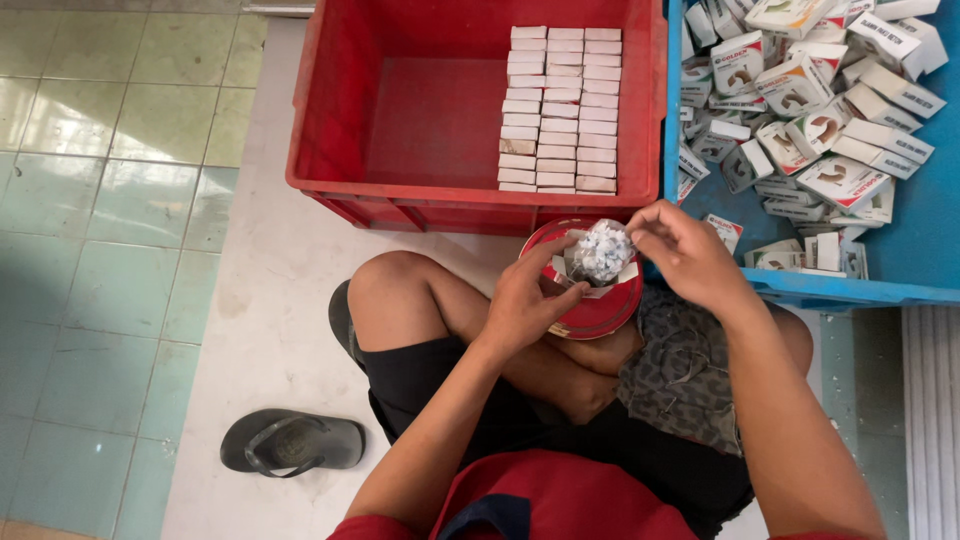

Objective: The person wipes small cardboard boxes with a cloth and places them into a larger red container.

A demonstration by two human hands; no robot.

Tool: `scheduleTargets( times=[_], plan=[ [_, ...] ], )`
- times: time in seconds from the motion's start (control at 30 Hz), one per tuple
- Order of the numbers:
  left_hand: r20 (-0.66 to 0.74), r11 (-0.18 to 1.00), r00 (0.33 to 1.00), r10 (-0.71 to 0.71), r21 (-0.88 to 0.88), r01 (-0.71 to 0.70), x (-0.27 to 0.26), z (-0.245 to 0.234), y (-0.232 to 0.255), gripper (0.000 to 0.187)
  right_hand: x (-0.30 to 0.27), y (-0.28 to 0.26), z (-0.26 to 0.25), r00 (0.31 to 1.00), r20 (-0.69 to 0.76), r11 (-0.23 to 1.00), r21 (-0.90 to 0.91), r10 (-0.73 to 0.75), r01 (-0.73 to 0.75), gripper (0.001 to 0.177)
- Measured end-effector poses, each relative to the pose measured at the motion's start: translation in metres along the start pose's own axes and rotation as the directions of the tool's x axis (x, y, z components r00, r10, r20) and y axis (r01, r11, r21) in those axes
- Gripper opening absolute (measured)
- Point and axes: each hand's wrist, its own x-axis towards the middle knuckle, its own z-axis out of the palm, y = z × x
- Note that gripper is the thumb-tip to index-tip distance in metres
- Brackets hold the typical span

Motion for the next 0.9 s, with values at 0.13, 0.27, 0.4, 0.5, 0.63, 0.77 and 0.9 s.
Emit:
scheduleTargets(
  times=[0.13,0.27,0.4,0.5,0.63,0.77,0.9],
  plan=[
    [0.005,1.0,1.0,-0.009,-0.003,0.009,-0.001,-0.001,0.006,0.067,-0.014,-0.031,0.001,0.988,0.049,0.983,-0.104,-0.145,0.149,0.031],
    [0.012,1.0,1.0,-0.005,0.012,0.005,0.001,0.001,-0.003,0.068,-0.022,-0.051,-0.004,0.98,0.106,0.921,-0.339,-0.165,0.192,0.032],
    [0.014,0.999,1.0,0.027,0.018,-0.027,-0.002,0.005,-0.003,0.068,-0.016,-0.021,0.006,0.93,0.211,0.785,-0.499,-0.301,0.367,0.021],
    [0.005,0.998,0.999,0.042,0.039,-0.043,-0.003,0.004,0.0,0.067,-0.013,0.009,0.026,0.911,0.236,0.67,-0.619,-0.338,0.409,0.02],
    [0.005,0.998,0.999,0.04,0.039,-0.04,-0.003,0.003,-0.007,0.068,-0.025,-0.002,0.033,0.934,0.191,0.654,-0.671,-0.303,0.349,0.029],
    [0.007,0.995,0.996,0.092,0.038,-0.092,-0.005,0.001,0.002,0.064,-0.031,0.004,0.035,0.945,0.145,0.768,-0.552,-0.293,0.323,0.042],
    [-0.049,0.982,0.989,0.14,-0.123,-0.145,-0.013,0.002,0.003,0.05,-0.05,0.024,0.027,0.959,-0.257,0.993,-0.012,-0.12,0.12,0.026]
  ],
)
